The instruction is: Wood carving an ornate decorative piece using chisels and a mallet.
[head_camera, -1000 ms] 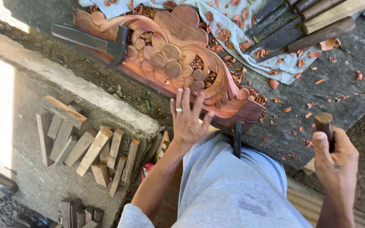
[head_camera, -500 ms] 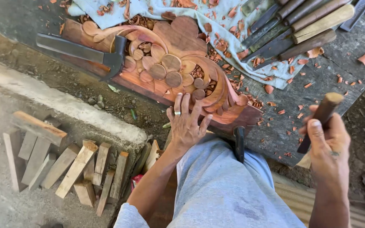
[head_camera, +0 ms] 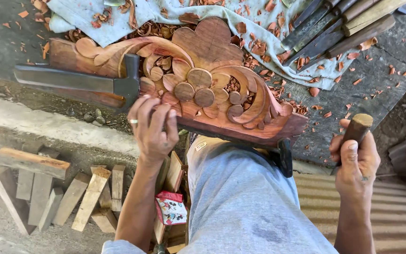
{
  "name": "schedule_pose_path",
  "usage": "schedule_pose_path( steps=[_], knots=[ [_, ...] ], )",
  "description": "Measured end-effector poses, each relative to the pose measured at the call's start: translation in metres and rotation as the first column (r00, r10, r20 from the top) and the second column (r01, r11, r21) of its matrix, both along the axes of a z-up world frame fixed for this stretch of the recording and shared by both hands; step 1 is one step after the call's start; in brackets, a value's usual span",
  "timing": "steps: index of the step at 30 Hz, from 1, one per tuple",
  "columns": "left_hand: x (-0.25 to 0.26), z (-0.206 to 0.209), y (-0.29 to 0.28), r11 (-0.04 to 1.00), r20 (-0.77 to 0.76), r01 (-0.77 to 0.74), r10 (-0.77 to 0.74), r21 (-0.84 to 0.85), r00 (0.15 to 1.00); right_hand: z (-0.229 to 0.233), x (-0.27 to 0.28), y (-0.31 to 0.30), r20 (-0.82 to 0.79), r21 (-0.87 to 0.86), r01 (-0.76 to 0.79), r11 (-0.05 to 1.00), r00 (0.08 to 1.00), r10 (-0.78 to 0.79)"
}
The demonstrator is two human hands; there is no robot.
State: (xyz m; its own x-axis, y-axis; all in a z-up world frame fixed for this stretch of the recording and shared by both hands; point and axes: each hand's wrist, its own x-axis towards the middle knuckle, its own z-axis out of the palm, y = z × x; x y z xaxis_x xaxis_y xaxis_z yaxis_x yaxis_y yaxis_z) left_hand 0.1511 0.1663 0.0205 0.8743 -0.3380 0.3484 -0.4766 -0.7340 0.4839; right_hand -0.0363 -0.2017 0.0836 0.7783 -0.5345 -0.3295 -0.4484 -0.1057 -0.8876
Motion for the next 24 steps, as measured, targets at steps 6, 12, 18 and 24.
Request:
schedule_pose_path(
  steps=[6,12,18,24],
  knots=[
    [0.026,0.035,-0.033,0.967,-0.204,0.25,-0.234,0.057,0.951,-0.003,-0.023,0.019,-0.045,0.016,-0.079,0.997,0.996,0.08],
    [0.079,0.04,0.076,0.935,-0.221,0.145,-0.074,0.325,0.973,0.001,0.029,0.082,0.387,0.049,-0.661,0.749,0.704,0.596],
    [0.101,0.055,0.056,0.558,-0.343,0.35,-0.122,0.753,0.932,-0.005,0.07,0.134,0.65,-0.034,-0.618,0.785,0.583,0.488],
    [0.106,0.041,0.059,0.425,-0.58,0.502,0.069,0.753,0.812,-0.052,0.111,0.158,0.731,-0.205,-0.171,0.964,0.628,0.267]
  ],
)
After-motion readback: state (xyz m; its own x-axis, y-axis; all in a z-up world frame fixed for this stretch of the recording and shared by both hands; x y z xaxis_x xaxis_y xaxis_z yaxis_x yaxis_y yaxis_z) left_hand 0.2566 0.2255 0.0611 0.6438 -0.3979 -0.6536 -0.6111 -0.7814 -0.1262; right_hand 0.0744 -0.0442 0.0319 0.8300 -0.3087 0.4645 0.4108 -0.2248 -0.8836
